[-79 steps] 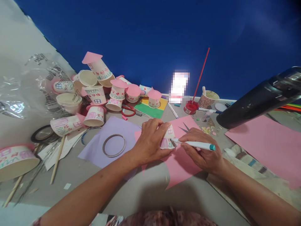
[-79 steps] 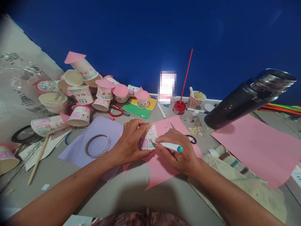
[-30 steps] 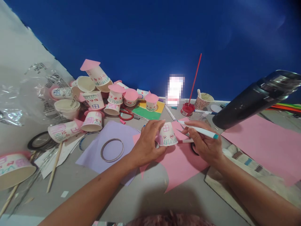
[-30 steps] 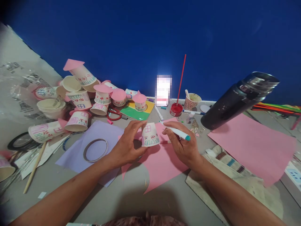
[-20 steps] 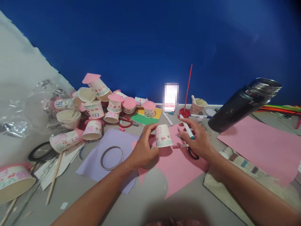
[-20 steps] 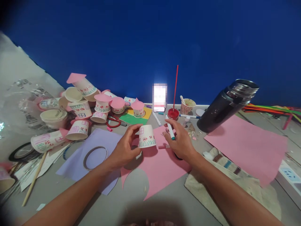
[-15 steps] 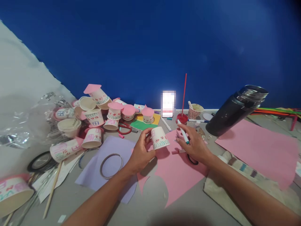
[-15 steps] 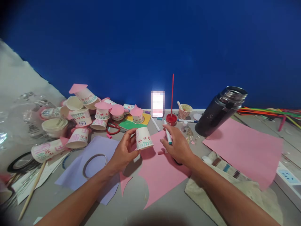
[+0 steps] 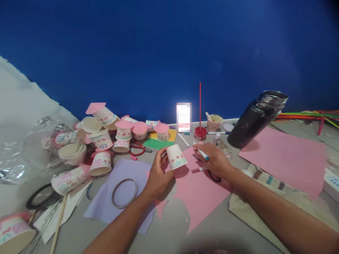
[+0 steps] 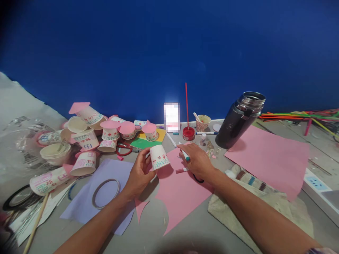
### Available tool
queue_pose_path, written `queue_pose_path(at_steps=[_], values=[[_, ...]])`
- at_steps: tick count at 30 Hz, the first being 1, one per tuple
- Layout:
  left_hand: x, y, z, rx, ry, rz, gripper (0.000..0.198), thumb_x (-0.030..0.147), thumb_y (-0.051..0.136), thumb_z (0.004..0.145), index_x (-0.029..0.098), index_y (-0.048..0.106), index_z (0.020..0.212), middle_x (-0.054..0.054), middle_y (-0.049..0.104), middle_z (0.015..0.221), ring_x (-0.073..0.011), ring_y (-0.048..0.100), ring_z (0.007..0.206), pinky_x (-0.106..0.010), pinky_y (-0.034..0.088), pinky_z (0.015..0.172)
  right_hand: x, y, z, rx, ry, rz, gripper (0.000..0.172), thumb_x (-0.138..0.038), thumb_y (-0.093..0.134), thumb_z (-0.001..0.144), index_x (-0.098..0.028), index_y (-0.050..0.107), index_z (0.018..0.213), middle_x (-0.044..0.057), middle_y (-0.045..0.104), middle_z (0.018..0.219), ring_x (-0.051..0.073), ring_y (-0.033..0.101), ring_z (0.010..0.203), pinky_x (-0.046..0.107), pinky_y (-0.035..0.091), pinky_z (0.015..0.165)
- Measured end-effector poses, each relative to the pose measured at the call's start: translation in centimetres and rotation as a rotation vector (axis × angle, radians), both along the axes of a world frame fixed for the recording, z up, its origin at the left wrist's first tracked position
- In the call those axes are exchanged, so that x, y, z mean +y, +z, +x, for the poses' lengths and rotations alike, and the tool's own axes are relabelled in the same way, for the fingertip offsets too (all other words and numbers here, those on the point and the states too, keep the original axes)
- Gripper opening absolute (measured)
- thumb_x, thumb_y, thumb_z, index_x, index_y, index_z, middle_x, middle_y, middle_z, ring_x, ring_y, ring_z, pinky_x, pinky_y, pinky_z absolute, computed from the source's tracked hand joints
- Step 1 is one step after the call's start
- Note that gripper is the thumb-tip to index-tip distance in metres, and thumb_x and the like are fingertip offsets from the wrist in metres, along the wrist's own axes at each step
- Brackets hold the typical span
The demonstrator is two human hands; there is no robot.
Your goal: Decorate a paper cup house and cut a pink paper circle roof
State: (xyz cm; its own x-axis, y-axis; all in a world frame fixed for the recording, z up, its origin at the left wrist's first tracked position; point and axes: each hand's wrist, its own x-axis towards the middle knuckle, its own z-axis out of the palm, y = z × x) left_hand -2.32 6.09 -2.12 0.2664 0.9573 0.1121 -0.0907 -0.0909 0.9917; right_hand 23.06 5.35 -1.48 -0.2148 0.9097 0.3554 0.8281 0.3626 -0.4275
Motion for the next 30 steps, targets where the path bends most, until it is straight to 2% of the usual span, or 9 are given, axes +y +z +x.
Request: queue_pose_path(at_steps=[2, 6, 10, 14, 20, 26, 28, 30], values=[[0.0, -0.1, 0.0, -0.004, 0.018, -0.017, 0.074, 0.009, 0.072, 0.072, 0.029, 0.046, 0.139, -0.01, 0.05, 0.158, -0.0291, 0.045, 0.151, -0.046, 0.039, 0.122, 0.0, 0.0, 0.1, -0.058, 0.003, -0.032, 0.038, -0.015, 0.056, 0.096, -0.02, 0.067, 0.132, 0.014, 0.074, 0.121, 0.033, 0.065, 0.117, 0.048, 0.054, 0.098], [0.0, -0.2, 0.0, -0.003, 0.088, -0.062, 0.074, 0.013, 0.074, 0.071, 0.027, 0.046, 0.138, -0.013, 0.052, 0.156, -0.0316, 0.046, 0.151, -0.047, 0.041, 0.121, 0.1, -0.3, 0.0, -0.159, -0.005, -0.092, 0.058, -0.001, 0.06, 0.082, -0.018, 0.062, 0.138, 0.016, 0.071, 0.128, 0.034, 0.059, 0.123, 0.047, 0.054, 0.099], [0.0, 0.0, -0.3, 0.004, 0.101, -0.096, 0.073, 0.02, 0.076, 0.073, 0.027, 0.045, 0.138, -0.014, 0.055, 0.153, -0.033, 0.049, 0.148, -0.048, 0.043, 0.118, 0.2, -0.2, -0.2, -0.231, -0.024, -0.127, 0.065, 0.005, 0.058, 0.079, -0.019, 0.06, 0.14, 0.014, 0.069, 0.13, 0.032, 0.057, 0.126, 0.043, 0.053, 0.1], [0.1, 0.1, -0.4, 0.018, 0.117, -0.15, 0.074, 0.026, 0.078, 0.071, 0.027, 0.045, 0.138, -0.014, 0.059, 0.149, -0.0348, 0.054, 0.143, -0.05, 0.046, 0.115, 0.4, 0.0, -0.5, -0.285, -0.044, -0.151, 0.059, 0.003, 0.06, 0.083, -0.019, 0.062, 0.137, 0.014, 0.069, 0.127, 0.031, 0.058, 0.122, 0.041, 0.053, 0.098], [0.2, 0.1, -0.4, 0.037, 0.119, -0.166, 0.077, 0.03, 0.08, 0.072, 0.027, 0.043, 0.139, -0.013, 0.061, 0.145, -0.0348, 0.057, 0.139, -0.051, 0.046, 0.115, 0.4, 0.2, -0.5, -0.316, -0.046, -0.183, 0.058, 0.0, 0.069, 0.082, -0.018, 0.061, 0.136, 0.015, 0.067, 0.126, 0.03, 0.058, 0.119, 0.039, 0.051, 0.097], [0.3, -0.3, -0.8, 0.065, 0.109, -0.134, 0.073, 0.032, 0.08, 0.075, 0.028, 0.044, 0.138, -0.012, 0.061, 0.143, -0.0336, 0.059, 0.137, -0.053, 0.047, 0.115, 0.2, 0.5, -0.5, -0.31, -0.057, -0.181, 0.029, -0.024, 0.078, 0.089, -0.021, 0.07, 0.117, 0.014, 0.068, 0.113, 0.031, 0.06, 0.107, 0.037, 0.051, 0.085], [0.4, -0.4, -0.8, 0.061, 0.101, -0.123, 0.071, 0.032, 0.08, 0.076, 0.028, 0.045, 0.138, -0.012, 0.061, 0.143, -0.0335, 0.059, 0.136, -0.054, 0.047, 0.115, 0.2, 0.6, -0.5, -0.298, -0.058, -0.171, 0.022, -0.026, 0.078, 0.09, -0.023, 0.073, 0.11, 0.013, 0.07, 0.11, 0.031, 0.061, 0.105, 0.036, 0.05, 0.082], [0.4, -0.5, -0.8, 0.056, 0.097, -0.13, 0.073, 0.032, 0.08, 0.077, 0.028, 0.043, 0.14, -0.013, 0.061, 0.143, -0.034, 0.059, 0.136, -0.054, 0.048, 0.114, 0.1, 0.8, -0.4, -0.267, -0.066, -0.149, 0.022, -0.02, 0.076, 0.089, -0.026, 0.074, 0.11, 0.011, 0.072, 0.113, 0.03, 0.062, 0.106, 0.036, 0.049, 0.083]])
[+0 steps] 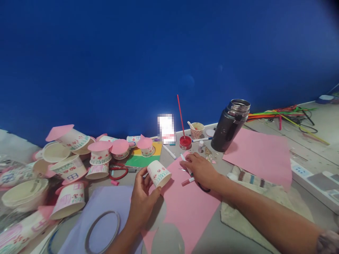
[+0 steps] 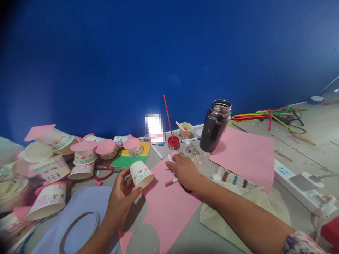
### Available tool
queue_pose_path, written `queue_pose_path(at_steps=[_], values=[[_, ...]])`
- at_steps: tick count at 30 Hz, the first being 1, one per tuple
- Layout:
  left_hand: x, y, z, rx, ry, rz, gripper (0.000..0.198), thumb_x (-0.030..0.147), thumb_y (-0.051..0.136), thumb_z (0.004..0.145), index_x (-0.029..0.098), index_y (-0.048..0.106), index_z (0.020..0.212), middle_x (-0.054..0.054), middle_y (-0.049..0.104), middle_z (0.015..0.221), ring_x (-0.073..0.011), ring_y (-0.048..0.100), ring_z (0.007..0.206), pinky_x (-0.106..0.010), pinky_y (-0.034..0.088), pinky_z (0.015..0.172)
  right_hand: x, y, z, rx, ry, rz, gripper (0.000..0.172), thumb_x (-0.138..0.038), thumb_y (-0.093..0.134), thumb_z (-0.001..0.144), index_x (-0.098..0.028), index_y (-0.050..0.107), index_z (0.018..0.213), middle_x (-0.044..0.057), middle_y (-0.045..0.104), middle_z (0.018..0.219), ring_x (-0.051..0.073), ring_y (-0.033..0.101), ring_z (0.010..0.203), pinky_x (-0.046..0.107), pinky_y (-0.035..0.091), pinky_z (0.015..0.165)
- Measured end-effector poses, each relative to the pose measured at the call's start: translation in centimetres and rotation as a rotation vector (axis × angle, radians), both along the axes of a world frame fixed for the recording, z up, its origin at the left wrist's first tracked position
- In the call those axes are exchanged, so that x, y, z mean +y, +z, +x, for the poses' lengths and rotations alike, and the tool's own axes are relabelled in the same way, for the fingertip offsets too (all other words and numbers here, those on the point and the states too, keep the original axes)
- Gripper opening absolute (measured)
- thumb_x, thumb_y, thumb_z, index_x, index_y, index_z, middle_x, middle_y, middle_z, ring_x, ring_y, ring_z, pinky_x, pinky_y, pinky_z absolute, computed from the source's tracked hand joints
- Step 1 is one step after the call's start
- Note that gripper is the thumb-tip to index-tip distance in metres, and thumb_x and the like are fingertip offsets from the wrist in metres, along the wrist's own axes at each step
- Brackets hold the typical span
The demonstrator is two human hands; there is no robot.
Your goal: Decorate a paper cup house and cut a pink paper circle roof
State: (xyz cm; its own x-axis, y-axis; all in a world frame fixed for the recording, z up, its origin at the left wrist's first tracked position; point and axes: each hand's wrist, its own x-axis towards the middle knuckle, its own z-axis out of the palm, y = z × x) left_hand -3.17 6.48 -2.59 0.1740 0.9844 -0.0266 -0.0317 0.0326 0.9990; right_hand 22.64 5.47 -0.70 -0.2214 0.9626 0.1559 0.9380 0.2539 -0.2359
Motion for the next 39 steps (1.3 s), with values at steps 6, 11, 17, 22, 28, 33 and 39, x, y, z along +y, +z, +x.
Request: queue_pose_path(at_steps=[6, 11, 17, 22, 28, 33, 39], values=[[-0.1, 0.6, 0.4, -0.027, 0.028, -0.008, 0.076, 0.028, 0.08, 0.072, 0.026, 0.043, 0.138, -0.015, 0.058, 0.147, -0.0347, 0.057, 0.139, -0.053, 0.048, 0.114, 0.1, 3.8, 1.8, 0.189, -0.207, 0.128, 0.032, -0.018, 0.054, 0.099, -0.024, 0.073, 0.124, 0.009, 0.079, 0.114, 0.028, 0.07, 0.106, 0.037, 0.051, 0.085], [-0.3, 0.8, 0.6, 0.001, 0.033, 0.017, 0.075, 0.027, 0.079, 0.07, 0.025, 0.045, 0.136, -0.016, 0.061, 0.145, -0.0357, 0.058, 0.138, -0.054, 0.047, 0.114, 4.4, 8.9, 4.0, 0.315, -0.373, 0.185, 0.03, -0.036, 0.057, 0.1, -0.021, 0.073, 0.122, 0.005, 0.08, 0.097, 0.022, 0.073, 0.082, 0.032, 0.05, 0.074], [-0.6, 0.3, 0.5, 0.062, 0.022, 0.104, 0.073, 0.026, 0.079, 0.073, 0.028, 0.048, 0.138, -0.013, 0.057, 0.151, -0.0346, 0.057, 0.14, -0.054, 0.046, 0.116, 12.4, 10.0, 4.1, 0.389, -0.473, 0.08, 0.055, -0.041, 0.072, 0.095, -0.005, 0.062, 0.135, 0.007, 0.076, 0.078, 0.021, 0.072, 0.07, 0.033, 0.056, 0.071], [-0.7, 0.7, 0.8, 0.083, 0.041, 0.139, 0.069, 0.029, 0.081, 0.074, 0.026, 0.051, 0.135, -0.013, 0.059, 0.147, -0.0339, 0.059, 0.136, -0.051, 0.049, 0.112, 15.2, 8.3, 3.1, 0.379, -0.469, 0.014, 0.035, -0.039, 0.069, 0.1, -0.015, 0.066, 0.126, 0.009, 0.071, 0.12, 0.023, 0.072, 0.102, 0.044, 0.061, 0.089], [-0.5, 0.7, 0.7, 0.077, 0.04, 0.143, 0.068, 0.028, 0.081, 0.076, 0.026, 0.051, 0.137, -0.013, 0.057, 0.147, -0.0325, 0.058, 0.136, -0.05, 0.048, 0.112, 13.9, 9.2, 3.3, 0.463, -0.452, 0.114, 0.02, -0.032, 0.067, 0.098, -0.017, 0.07, 0.086, 0.008, 0.075, 0.091, 0.024, 0.07, 0.093, 0.039, 0.055, 0.089], [-0.1, 0.2, 0.4, 0.035, 0.03, 0.164, 0.07, 0.024, 0.078, 0.076, 0.026, 0.049, 0.14, -0.013, 0.057, 0.146, -0.0322, 0.057, 0.136, -0.049, 0.049, 0.111, 7.8, 9.9, 3.7, 0.681, -0.33, 0.261, 0.033, -0.045, 0.055, 0.1, -0.021, 0.061, 0.078, 0.005, 0.073, 0.074, 0.018, 0.064, 0.065, 0.03, 0.049, 0.065], [-0.6, 0.7, 0.8, -0.014, -0.006, 0.179, 0.068, 0.025, 0.081, 0.072, 0.025, 0.054, 0.135, -0.013, 0.057, 0.144, -0.0327, 0.057, 0.135, -0.048, 0.05, 0.111, -1.2, 7.1, 1.3, 1.271, -0.081, 0.123, 0.031, -0.052, 0.068, 0.095, -0.021, 0.069, 0.094, 0.002, 0.072, 0.073, 0.012, 0.053, 0.049, 0.027, 0.04, 0.048]])
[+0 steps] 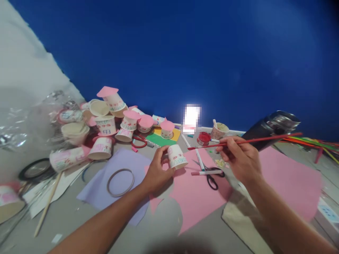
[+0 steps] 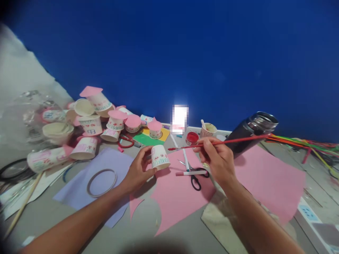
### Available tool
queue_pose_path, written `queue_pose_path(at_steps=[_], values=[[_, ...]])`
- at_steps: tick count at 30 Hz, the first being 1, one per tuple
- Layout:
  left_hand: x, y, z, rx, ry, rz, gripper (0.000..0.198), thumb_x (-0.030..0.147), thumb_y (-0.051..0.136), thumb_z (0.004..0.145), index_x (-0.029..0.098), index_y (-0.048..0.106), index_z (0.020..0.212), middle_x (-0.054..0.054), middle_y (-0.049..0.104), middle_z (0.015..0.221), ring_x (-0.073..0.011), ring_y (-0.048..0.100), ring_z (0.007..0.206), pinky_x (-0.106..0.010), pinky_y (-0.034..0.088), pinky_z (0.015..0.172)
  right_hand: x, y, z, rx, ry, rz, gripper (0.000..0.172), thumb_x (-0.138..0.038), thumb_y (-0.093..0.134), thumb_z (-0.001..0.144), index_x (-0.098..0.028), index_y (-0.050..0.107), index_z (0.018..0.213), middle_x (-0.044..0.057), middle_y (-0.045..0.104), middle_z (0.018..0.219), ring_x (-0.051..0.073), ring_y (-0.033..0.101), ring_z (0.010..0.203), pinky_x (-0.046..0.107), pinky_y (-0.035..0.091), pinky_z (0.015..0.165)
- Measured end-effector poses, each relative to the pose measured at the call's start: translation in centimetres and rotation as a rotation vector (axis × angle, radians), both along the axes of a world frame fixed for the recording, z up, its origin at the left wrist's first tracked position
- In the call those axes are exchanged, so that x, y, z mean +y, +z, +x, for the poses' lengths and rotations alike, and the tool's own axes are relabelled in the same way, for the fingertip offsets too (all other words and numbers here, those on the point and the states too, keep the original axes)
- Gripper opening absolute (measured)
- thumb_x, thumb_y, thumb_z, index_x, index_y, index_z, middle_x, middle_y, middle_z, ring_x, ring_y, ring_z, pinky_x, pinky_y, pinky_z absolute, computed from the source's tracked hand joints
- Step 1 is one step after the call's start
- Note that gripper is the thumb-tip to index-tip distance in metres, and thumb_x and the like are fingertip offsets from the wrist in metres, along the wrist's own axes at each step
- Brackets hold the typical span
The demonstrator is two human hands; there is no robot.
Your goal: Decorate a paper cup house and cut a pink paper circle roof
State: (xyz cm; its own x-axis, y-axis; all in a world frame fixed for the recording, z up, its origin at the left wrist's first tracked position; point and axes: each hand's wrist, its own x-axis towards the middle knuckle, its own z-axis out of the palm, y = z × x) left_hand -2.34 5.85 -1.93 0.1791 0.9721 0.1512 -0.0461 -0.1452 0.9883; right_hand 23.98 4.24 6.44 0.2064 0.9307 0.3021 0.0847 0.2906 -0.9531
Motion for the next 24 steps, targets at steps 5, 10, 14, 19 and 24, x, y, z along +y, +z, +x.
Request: queue_pose_path(at_steps=[5, 10, 14, 19, 24], values=[[-0.3, 0.6, 0.1, 0.011, -0.053, -0.005, 0.07, 0.018, 0.084, 0.067, 0.026, 0.058, 0.131, -0.011, 0.061, 0.139, -0.0324, 0.059, 0.133, -0.049, 0.049, 0.114, -2.8, -2.3, -0.6, 0.113, 0.004, 0.021, 0.024, -0.047, 0.068, 0.098, -0.024, 0.074, 0.092, 0.003, 0.075, 0.074, 0.012, 0.053, 0.048, 0.028, 0.043, 0.048], [-0.5, 0.6, 0.0, 0.021, -0.129, 0.015, 0.072, 0.012, 0.078, 0.065, 0.025, 0.059, 0.133, -0.012, 0.058, 0.141, -0.0336, 0.06, 0.131, -0.049, 0.051, 0.112, -2.8, -3.4, -0.2, 0.15, 0.002, -0.016, 0.024, -0.046, 0.069, 0.098, -0.024, 0.074, 0.094, 0.002, 0.074, 0.075, 0.012, 0.054, 0.049, 0.027, 0.042, 0.047], [-0.6, 0.2, 0.1, -0.011, -0.194, -0.028, 0.076, 0.006, 0.072, 0.066, 0.025, 0.056, 0.138, -0.012, 0.057, 0.145, -0.0324, 0.058, 0.135, -0.048, 0.048, 0.116, -2.9, -3.3, 0.0, 0.133, -0.024, -0.012, 0.022, -0.045, 0.069, 0.098, -0.025, 0.075, 0.092, 0.002, 0.073, 0.072, 0.013, 0.053, 0.047, 0.029, 0.044, 0.048], [-0.6, -0.4, 0.0, -0.041, -0.231, -0.038, 0.078, 0.004, 0.071, 0.067, 0.026, 0.056, 0.139, -0.012, 0.056, 0.148, -0.0336, 0.057, 0.139, -0.047, 0.048, 0.116, -3.4, -3.2, -0.2, 0.106, 0.005, -0.028, 0.021, -0.045, 0.068, 0.1, -0.027, 0.076, 0.093, 0.002, 0.074, 0.072, 0.013, 0.054, 0.047, 0.031, 0.046, 0.048], [-0.5, -0.6, -0.1, -0.011, -0.228, -0.036, 0.08, 0.002, 0.07, 0.066, 0.023, 0.053, 0.142, -0.015, 0.055, 0.15, -0.0332, 0.058, 0.138, -0.046, 0.048, 0.116, -3.8, -3.3, -0.5, 0.047, 0.013, -0.013, 0.024, -0.045, 0.069, 0.1, -0.024, 0.077, 0.092, 0.002, 0.076, 0.072, 0.012, 0.057, 0.048, 0.028, 0.049, 0.047]])
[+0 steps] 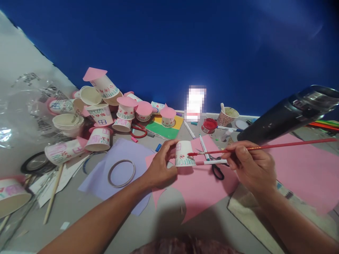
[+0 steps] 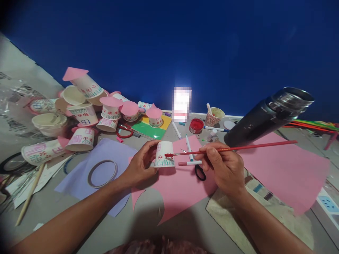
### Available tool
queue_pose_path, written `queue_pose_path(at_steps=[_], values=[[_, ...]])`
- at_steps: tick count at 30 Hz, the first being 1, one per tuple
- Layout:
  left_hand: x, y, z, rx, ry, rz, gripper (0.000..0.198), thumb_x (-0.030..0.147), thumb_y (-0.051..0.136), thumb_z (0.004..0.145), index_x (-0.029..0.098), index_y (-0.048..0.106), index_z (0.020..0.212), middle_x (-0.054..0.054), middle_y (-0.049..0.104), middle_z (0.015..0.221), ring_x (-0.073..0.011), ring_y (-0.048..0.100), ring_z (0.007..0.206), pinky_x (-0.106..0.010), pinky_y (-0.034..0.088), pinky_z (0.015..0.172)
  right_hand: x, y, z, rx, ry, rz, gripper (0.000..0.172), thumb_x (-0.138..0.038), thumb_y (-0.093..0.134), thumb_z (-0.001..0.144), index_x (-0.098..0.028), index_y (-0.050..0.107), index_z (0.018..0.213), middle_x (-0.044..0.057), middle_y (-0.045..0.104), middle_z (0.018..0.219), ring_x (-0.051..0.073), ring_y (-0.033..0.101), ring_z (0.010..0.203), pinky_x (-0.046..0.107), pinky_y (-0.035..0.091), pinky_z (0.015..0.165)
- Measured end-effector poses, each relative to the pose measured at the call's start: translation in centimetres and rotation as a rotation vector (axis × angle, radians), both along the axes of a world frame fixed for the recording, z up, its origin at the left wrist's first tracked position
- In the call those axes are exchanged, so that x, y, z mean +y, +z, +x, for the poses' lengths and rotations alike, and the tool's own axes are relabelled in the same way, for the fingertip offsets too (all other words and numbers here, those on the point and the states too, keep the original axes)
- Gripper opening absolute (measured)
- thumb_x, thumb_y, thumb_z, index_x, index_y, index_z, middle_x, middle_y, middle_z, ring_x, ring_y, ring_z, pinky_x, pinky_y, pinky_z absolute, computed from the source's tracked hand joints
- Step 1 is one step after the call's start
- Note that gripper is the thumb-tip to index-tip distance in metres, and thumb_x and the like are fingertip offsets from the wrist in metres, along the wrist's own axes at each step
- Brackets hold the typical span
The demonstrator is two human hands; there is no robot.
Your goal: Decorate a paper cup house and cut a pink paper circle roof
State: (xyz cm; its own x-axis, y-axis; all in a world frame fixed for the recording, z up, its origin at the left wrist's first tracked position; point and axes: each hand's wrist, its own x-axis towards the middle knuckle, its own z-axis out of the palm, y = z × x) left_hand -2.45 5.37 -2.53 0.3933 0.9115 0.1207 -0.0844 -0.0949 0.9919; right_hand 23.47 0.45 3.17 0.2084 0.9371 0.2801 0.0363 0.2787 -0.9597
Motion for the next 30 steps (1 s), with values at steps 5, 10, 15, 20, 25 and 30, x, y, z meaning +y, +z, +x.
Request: queue_pose_path(at_steps=[5, 10, 15, 20, 25, 30], values=[[-0.1, 0.13, 0.06, 0.044, -0.014, 0.036, 0.082, 0.0, 0.064, 0.064, 0.022, 0.05, 0.142, -0.014, 0.053, 0.15, -0.0319, 0.055, 0.141, -0.046, 0.047, 0.117, -0.2, 0.08, -0.15, -0.03, 0.015, 0.029, 0.021, -0.039, 0.068, 0.101, -0.023, 0.079, 0.092, 0.002, 0.077, 0.074, 0.011, 0.058, 0.049, 0.025, 0.052, 0.047], [-0.1, 0.13, 0.06, 0.056, -0.019, 0.049, 0.081, 0.0, 0.063, 0.065, 0.022, 0.049, 0.142, -0.014, 0.053, 0.149, -0.032, 0.053, 0.142, -0.045, 0.047, 0.115, -0.3, 0.42, -0.34, -0.091, 0.022, 0.046, 0.02, -0.037, 0.067, 0.102, -0.023, 0.079, 0.093, 0.002, 0.077, 0.074, 0.01, 0.06, 0.049, 0.022, 0.053, 0.045], [-0.13, 0.27, 0.2, 0.056, -0.001, 0.051, 0.079, 0.0, 0.064, 0.065, 0.022, 0.051, 0.139, -0.014, 0.054, 0.148, -0.0324, 0.054, 0.14, -0.046, 0.048, 0.114, -0.33, 0.84, -0.7, -0.117, 0.01, 0.055, 0.022, -0.038, 0.067, 0.102, -0.024, 0.079, 0.089, 0.002, 0.077, 0.072, 0.01, 0.06, 0.048, 0.022, 0.054, 0.044], [-0.12, 0.24, 0.22, 0.026, -0.013, 0.038, 0.079, 0.0, 0.064, 0.064, 0.022, 0.051, 0.139, -0.013, 0.054, 0.147, -0.031, 0.057, 0.136, -0.045, 0.048, 0.113, -0.44, 0.76, -0.52, -0.137, 0.031, 0.032, 0.021, -0.037, 0.067, 0.102, -0.024, 0.079, 0.091, 0.003, 0.078, 0.074, 0.011, 0.061, 0.049, 0.022, 0.054, 0.044], [-0.01, -0.13, 0.04, 0.032, -0.022, 0.048, 0.081, 0.0, 0.065, 0.065, 0.023, 0.05, 0.141, -0.013, 0.053, 0.147, -0.031, 0.056, 0.137, -0.045, 0.048, 0.114, -0.38, 0.58, -0.19, -0.083, 0.007, 0.068, 0.02, -0.037, 0.068, 0.101, -0.024, 0.079, 0.091, 0.003, 0.077, 0.075, 0.012, 0.061, 0.049, 0.025, 0.054, 0.045], [-0.03, -0.04, 0.02, 0.031, -0.026, 0.042, 0.08, 0.0, 0.066, 0.065, 0.023, 0.051, 0.141, -0.014, 0.053, 0.148, -0.0315, 0.055, 0.139, -0.045, 0.048, 0.114, -0.32, 0.55, 0.07, -0.059, 0.0, 0.06, 0.02, -0.037, 0.068, 0.101, -0.023, 0.078, 0.092, 0.003, 0.077, 0.075, 0.012, 0.061, 0.049, 0.026, 0.054, 0.045]])
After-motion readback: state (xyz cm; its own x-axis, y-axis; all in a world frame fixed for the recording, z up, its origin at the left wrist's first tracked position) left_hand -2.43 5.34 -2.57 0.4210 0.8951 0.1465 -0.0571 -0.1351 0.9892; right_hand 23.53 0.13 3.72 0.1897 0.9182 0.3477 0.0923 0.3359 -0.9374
